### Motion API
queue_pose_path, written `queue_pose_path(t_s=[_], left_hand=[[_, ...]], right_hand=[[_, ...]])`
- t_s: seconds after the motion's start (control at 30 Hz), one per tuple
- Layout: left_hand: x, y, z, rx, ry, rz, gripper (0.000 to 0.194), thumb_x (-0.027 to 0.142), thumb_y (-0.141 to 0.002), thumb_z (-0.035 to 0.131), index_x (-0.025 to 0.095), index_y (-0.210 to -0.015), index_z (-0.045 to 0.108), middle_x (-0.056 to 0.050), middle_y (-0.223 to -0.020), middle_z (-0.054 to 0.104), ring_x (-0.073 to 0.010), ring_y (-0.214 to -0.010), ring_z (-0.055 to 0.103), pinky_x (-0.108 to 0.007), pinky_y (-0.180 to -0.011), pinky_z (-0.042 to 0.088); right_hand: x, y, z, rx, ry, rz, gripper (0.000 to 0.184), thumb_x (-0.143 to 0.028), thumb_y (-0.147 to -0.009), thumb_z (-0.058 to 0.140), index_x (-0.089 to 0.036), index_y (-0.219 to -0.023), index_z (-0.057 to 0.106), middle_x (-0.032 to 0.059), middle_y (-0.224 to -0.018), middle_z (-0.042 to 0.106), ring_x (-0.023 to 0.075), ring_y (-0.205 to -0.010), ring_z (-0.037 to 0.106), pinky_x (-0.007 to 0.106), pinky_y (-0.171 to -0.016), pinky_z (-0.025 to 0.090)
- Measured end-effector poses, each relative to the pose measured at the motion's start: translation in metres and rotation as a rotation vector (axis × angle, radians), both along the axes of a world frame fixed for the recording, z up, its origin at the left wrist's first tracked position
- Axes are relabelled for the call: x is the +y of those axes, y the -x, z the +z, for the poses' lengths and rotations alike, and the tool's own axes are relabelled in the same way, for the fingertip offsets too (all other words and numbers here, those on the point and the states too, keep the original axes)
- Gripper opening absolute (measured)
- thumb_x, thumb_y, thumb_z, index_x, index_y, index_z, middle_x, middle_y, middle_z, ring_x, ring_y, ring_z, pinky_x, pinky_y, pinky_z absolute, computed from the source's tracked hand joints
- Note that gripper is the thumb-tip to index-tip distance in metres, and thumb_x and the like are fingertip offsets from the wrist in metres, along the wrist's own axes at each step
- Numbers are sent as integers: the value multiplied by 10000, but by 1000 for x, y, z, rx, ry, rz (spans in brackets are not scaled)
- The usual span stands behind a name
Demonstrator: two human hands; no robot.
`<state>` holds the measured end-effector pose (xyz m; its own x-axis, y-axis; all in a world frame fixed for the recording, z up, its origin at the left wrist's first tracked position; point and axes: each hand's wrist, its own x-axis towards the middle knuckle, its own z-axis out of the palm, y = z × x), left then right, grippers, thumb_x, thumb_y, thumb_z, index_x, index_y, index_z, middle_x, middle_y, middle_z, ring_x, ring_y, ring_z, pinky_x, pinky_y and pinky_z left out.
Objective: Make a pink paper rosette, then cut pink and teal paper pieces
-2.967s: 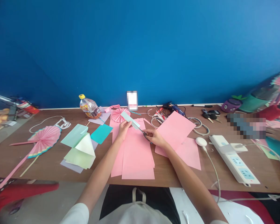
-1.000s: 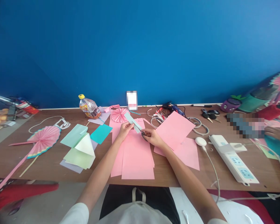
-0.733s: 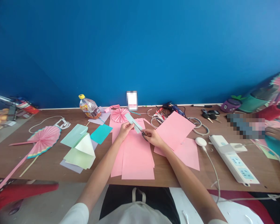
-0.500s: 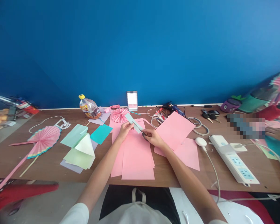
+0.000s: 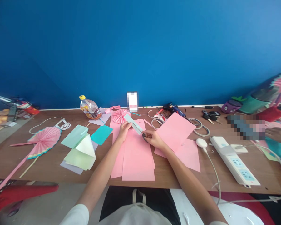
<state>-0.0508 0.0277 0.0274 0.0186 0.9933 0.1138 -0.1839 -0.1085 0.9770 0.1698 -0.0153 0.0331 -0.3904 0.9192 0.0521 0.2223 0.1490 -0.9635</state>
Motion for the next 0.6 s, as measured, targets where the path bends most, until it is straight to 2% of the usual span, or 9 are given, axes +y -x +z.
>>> queue_pose_path(t_s=[0.17,0.3,0.6], left_hand=[[-3,-1,4,37,-22,-27,330,484,-792,665,155,-787,645,-8,-697,600,-124,-670,560,-260,-679,454],[-3,-2,5,42,-29,-50,331,485,-784,675,154,-785,656,-10,-700,598,-123,-668,558,-261,-673,466],[-2,-2,3,59,-28,-86,330,475,-782,682,146,-796,676,-26,-735,621,-132,-684,579,-276,-688,485]], right_hand=[[-2,2,7,25,56,22,409,-411,-785,658,-163,-1110,639,-17,-675,526,119,-572,482,261,-539,380],[-4,5,13,65,43,23,428,-403,-784,670,-188,-1134,551,-55,-644,485,98,-547,454,239,-530,357],[-5,8,13,104,58,2,566,-356,-785,658,-206,-1261,392,-57,-693,524,102,-543,471,252,-541,380]])
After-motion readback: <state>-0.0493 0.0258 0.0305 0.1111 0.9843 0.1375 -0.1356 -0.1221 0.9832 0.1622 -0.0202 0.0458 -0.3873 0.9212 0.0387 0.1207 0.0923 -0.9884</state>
